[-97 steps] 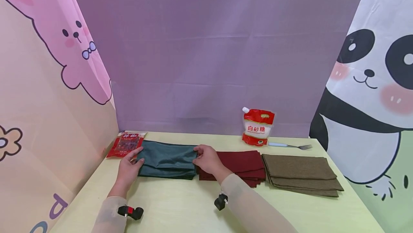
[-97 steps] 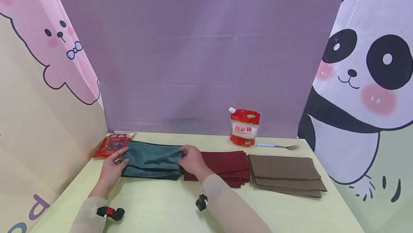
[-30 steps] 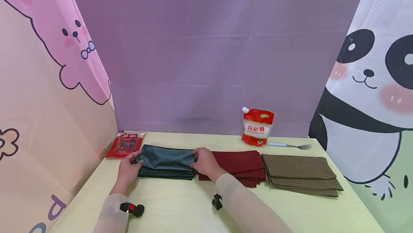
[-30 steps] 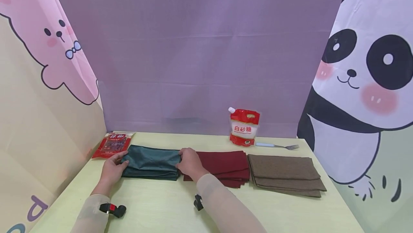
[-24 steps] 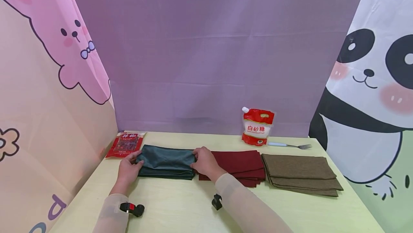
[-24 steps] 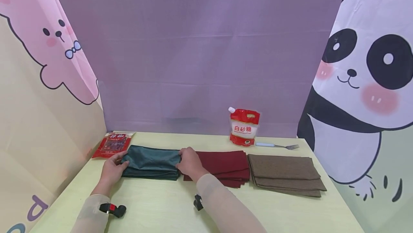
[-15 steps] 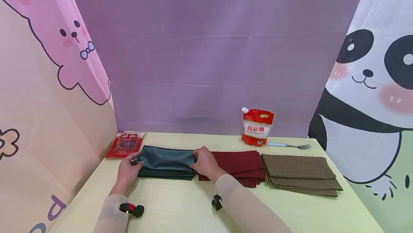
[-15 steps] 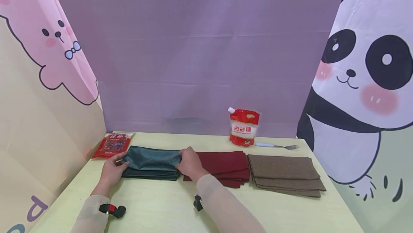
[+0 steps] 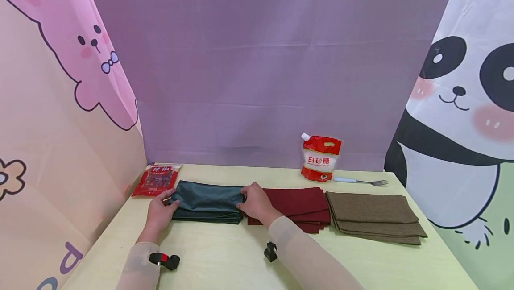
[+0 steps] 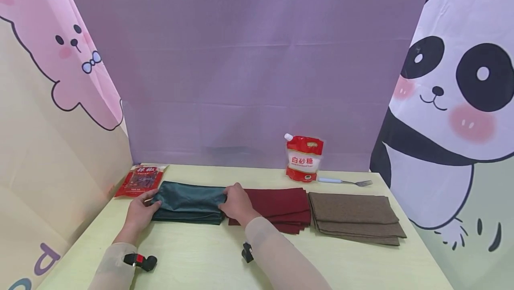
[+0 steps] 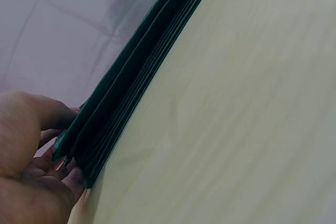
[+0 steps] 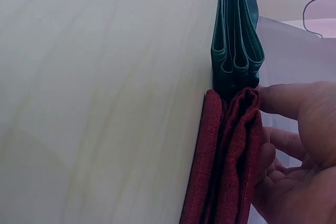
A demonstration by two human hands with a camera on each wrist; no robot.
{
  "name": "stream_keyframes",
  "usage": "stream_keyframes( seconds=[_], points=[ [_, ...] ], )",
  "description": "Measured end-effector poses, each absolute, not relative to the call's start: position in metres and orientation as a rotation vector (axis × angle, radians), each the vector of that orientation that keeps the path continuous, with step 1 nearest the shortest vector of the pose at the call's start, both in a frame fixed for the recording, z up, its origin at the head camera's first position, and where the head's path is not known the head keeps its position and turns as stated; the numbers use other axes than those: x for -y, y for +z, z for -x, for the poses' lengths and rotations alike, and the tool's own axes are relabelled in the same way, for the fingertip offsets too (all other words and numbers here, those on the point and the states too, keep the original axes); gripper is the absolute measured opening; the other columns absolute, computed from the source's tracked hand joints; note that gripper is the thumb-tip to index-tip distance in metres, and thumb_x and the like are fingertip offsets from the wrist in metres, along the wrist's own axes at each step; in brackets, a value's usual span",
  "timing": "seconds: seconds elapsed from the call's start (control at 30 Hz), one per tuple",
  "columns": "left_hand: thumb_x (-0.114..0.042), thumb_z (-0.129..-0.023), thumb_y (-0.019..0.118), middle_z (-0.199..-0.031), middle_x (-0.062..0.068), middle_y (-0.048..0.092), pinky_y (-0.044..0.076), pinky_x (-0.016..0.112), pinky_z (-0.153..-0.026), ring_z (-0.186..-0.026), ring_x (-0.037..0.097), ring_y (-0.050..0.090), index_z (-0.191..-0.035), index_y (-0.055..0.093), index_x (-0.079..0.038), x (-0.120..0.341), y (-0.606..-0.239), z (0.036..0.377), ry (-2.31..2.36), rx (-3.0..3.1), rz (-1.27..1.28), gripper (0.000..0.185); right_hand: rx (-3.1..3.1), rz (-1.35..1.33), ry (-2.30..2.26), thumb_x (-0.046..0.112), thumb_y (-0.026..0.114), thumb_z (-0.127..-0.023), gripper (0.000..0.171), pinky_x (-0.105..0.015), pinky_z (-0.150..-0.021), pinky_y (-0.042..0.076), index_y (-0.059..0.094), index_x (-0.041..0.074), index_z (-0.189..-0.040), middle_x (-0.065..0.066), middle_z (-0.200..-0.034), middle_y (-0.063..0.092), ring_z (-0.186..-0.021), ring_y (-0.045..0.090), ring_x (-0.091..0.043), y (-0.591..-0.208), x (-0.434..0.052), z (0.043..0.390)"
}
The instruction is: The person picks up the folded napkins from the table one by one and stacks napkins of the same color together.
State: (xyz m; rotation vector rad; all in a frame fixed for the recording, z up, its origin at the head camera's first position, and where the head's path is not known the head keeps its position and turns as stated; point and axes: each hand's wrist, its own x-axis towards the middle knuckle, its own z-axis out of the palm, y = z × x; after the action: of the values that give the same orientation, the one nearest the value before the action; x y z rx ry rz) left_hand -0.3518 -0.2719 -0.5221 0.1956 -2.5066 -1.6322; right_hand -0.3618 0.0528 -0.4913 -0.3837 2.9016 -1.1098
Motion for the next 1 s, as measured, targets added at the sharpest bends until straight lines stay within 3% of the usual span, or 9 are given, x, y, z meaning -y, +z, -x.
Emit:
stream_keyframes(
  seconds=[0.6,0.8,1.0],
  points=[
    [-0.01,-0.105,0.064,-0.157,0.024,0.045,0.042,0.054,-0.114,-0.14,0.045,0.046,-0.154,0.049,-0.002,0.271,-0.52,0.35,-1.645,2.516,-0.196,0.051,-2.886,0.405,-1.129,0.021,0.085,-0.091,0.049,-0.041,-0.09,0.056,0.068,0.0,-0.132,-0.007,-0.112,0.057,-0.1,0.058,-0.021,-0.494,-0.056,0.363],
    [-0.011,-0.104,0.064,-0.156,0.025,0.045,0.038,0.056,-0.116,-0.142,0.046,0.044,-0.153,0.048,-0.001,0.269,-0.518,0.35,-1.653,2.504,-0.178,0.053,-2.871,0.431,-1.153,0.022,0.083,-0.092,0.049,-0.041,-0.086,0.056,0.067,0.002,-0.134,-0.008,-0.113,0.06,-0.098,0.059,-0.021,-0.49,-0.061,0.359],
    [-0.012,-0.104,0.065,-0.158,0.025,0.042,0.033,0.057,-0.119,-0.146,0.046,0.038,-0.155,0.045,-0.002,0.267,-0.515,0.349,-1.649,2.507,-0.164,0.056,-2.851,0.474,-1.227,0.021,0.083,-0.093,0.043,-0.036,-0.08,0.055,0.069,0.005,-0.131,-0.003,-0.103,0.063,-0.09,0.058,-0.019,-0.483,-0.071,0.351]
  ],
)
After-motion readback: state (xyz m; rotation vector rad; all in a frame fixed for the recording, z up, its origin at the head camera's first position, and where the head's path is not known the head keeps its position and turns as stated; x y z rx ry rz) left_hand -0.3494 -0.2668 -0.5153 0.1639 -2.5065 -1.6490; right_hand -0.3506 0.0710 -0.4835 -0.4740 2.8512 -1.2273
